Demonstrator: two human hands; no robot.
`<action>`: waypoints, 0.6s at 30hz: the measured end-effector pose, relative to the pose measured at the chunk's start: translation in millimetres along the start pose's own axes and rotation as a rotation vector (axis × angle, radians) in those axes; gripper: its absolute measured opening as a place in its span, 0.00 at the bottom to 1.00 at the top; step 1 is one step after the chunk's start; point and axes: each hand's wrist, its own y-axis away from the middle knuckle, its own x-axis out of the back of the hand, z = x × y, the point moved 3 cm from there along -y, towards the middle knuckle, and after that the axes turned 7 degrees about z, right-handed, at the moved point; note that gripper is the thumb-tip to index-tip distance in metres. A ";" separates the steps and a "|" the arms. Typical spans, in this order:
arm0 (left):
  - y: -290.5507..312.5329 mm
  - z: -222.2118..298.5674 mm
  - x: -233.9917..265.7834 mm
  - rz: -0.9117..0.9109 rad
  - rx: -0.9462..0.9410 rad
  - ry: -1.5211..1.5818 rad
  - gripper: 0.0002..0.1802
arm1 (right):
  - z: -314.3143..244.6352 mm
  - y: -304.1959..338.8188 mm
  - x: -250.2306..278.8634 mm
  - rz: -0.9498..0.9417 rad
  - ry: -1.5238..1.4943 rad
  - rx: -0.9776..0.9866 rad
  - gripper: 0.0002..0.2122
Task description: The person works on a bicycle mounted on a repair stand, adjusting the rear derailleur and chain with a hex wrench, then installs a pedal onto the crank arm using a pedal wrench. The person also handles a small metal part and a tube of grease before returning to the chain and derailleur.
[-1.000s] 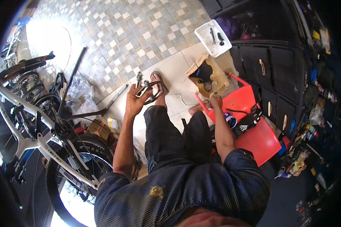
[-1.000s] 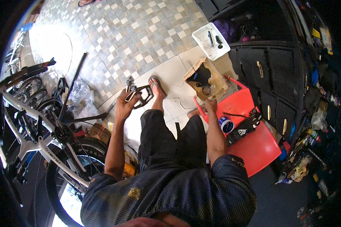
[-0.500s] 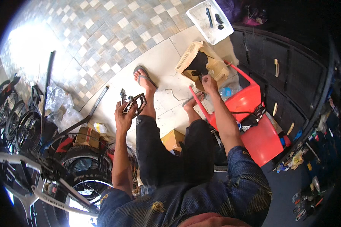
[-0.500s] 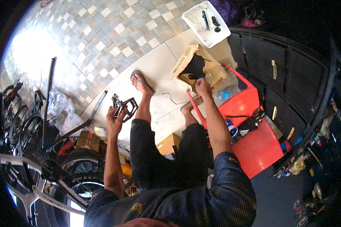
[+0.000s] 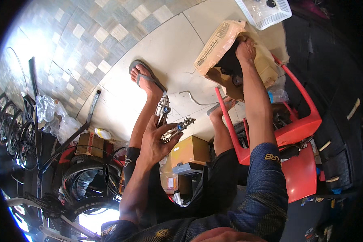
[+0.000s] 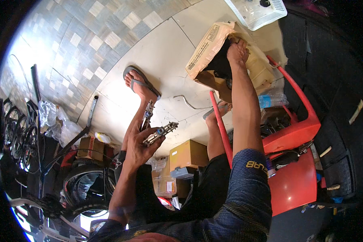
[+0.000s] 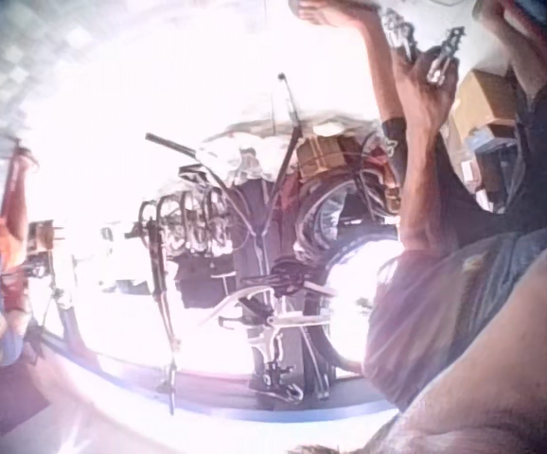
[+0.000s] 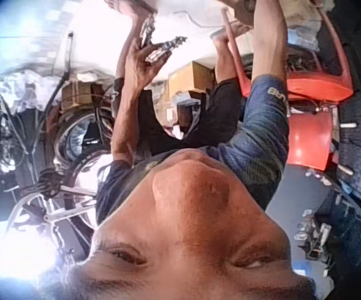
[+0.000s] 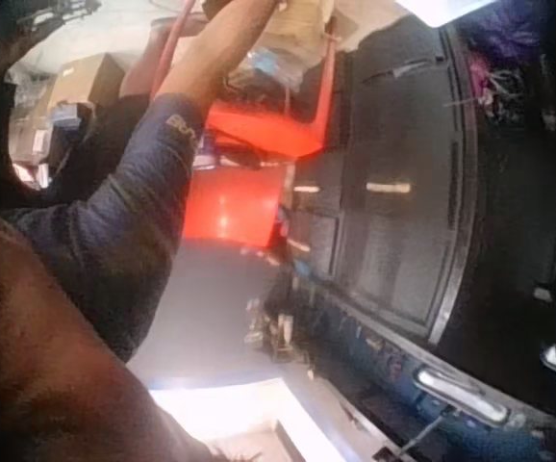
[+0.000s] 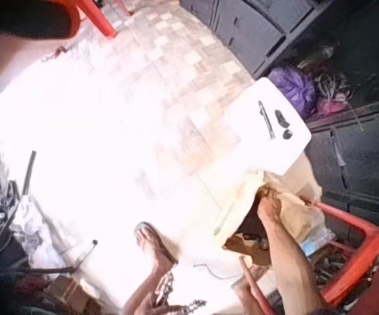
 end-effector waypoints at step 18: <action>179.1 107.9 148.7 0.432 -0.036 0.385 0.16 | 33.1 207.0 315.2 -0.036 -1.214 -0.053 0.21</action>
